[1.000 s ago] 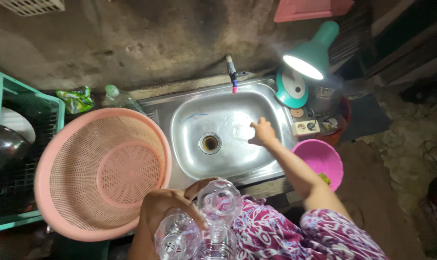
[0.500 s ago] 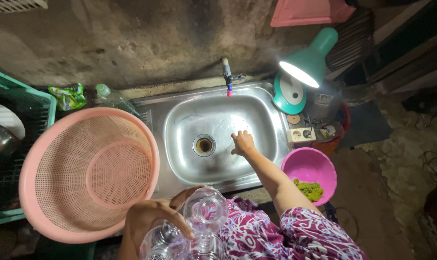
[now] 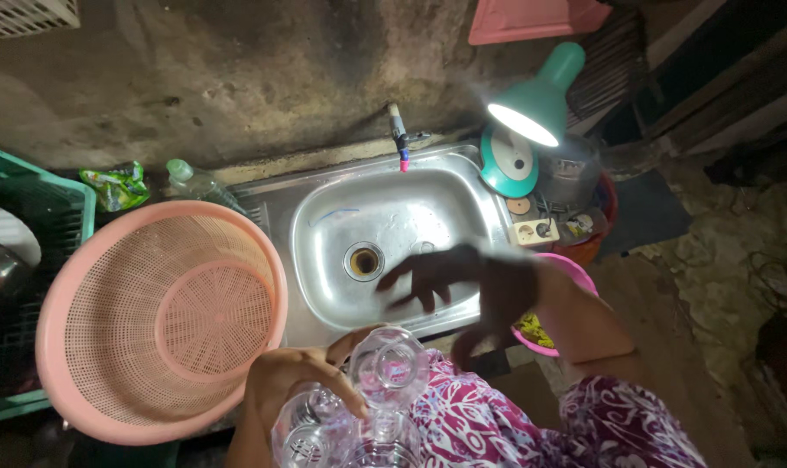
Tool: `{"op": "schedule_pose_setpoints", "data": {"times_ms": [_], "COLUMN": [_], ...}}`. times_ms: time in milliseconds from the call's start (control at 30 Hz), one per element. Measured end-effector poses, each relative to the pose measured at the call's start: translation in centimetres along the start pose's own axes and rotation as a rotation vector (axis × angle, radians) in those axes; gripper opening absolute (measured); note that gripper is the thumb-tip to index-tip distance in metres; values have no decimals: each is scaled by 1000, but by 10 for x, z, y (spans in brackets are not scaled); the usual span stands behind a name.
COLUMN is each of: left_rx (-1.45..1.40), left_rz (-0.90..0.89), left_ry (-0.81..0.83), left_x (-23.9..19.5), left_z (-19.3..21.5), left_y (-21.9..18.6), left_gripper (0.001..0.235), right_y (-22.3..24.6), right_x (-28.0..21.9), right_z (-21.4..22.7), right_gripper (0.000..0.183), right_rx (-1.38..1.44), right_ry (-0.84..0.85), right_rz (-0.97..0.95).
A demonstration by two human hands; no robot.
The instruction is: The person unpacks plastic bottles from a bag, rinses them under a tap, and scrubs them with a sponge and dish soap in a kitchen sink. They also use a long stick to clean the inside of one bottle and place the cleaned bottles in the sink.
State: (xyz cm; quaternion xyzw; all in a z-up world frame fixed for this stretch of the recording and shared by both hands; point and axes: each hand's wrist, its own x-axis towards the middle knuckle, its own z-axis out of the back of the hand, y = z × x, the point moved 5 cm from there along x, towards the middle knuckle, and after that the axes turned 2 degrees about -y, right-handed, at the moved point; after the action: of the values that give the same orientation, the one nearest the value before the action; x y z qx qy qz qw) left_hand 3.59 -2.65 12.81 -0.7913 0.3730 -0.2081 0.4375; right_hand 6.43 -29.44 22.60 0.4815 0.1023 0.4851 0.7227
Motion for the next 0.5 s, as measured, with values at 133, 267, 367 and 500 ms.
{"op": "schedule_pose_setpoints", "data": {"times_ms": [133, 267, 367, 500], "left_rx": [302, 216, 230, 224], "left_rz": [-107, -312, -212, -168], "left_ry": [61, 102, 360, 851], "left_x": [-8, -6, 5, 15], "left_z": [-4, -21, -17, 6], "left_y": [-16, -40, -36, -15], "left_gripper": [72, 62, 70, 90], "right_y": [62, 55, 23, -139], "right_x": [37, 27, -22, -55], "right_z": [-19, 14, 64, 70], "right_gripper": [66, 51, 48, 41], "right_rx": [-102, -32, -141, -170], "right_ry": [101, -116, -369, -652], "right_rz": [-13, 18, -47, -629]}}
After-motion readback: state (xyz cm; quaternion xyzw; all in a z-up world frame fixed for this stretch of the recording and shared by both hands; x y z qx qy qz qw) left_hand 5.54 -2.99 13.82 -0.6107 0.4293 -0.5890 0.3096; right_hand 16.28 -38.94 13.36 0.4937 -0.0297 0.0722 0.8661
